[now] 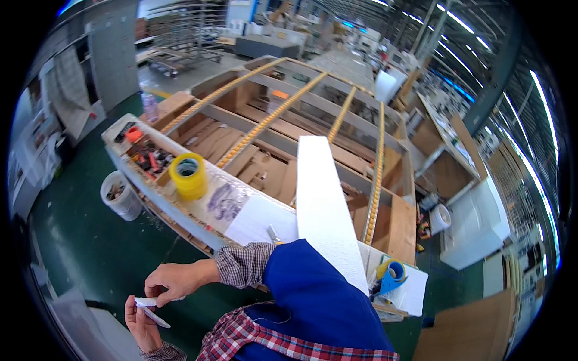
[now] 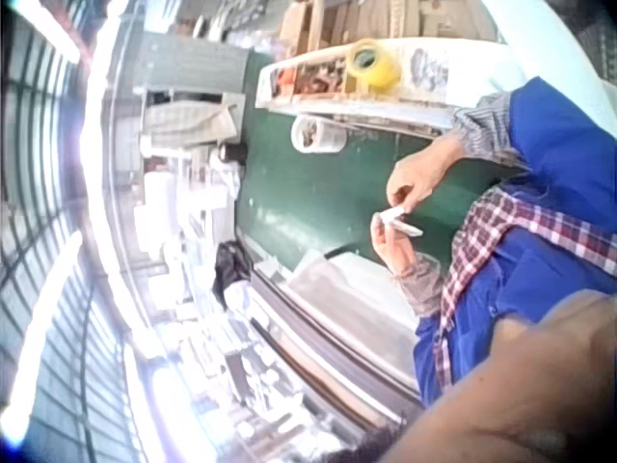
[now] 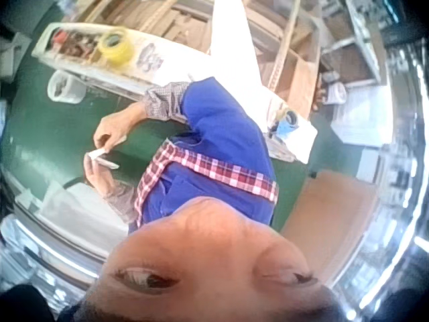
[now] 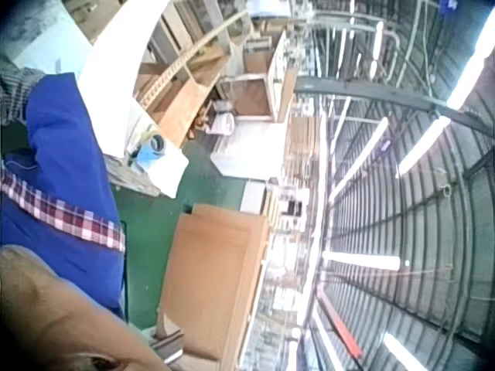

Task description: The person cuts white foam sheets with a utility knife, places them between brown wooden slats, and then applies a white protective film over the assembled stack. The person works at a table in a factory setting.

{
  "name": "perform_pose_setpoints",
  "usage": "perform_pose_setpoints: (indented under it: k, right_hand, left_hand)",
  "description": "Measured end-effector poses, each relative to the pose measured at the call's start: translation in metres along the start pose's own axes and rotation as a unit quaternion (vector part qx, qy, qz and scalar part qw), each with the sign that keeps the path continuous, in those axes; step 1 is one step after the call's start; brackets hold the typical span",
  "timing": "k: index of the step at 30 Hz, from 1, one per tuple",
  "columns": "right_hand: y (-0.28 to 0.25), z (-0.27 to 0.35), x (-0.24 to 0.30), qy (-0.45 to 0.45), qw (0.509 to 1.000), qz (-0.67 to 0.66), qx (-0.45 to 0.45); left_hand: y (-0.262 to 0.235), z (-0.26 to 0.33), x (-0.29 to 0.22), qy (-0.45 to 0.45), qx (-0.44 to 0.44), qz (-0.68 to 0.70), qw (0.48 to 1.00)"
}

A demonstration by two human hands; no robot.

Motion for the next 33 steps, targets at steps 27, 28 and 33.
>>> perform_pose_setpoints:
  k: [27, 28, 33]
  right_hand:
    - [0.425, -0.244, 0.144, 0.174, 0.941, -0.289, 0.030]
    - [0.445, -0.250, 0.154, 0.177, 0.932, -0.309, 0.063]
    - [0.529, -0.304, 0.168, 0.180, 0.874, -0.377, 0.247]
  left_hand:
    - [-0.240, 0.296, -0.291, 0.143, -0.291, -0.160, 0.932]
    - [-0.241, 0.314, -0.301, 0.173, -0.319, -0.140, 0.921]
    - [-0.288, 0.357, -0.331, 0.273, -0.449, -0.084, 0.847]
Point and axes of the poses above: each hand's wrist, its own z-axis away from the middle knuckle, its own y-axis out of the palm, x = y × z, the point moved 6 cm from there along -z, towards the middle knuckle, and after that the axes turned 15 degrees about z, right-handed, at the moved point
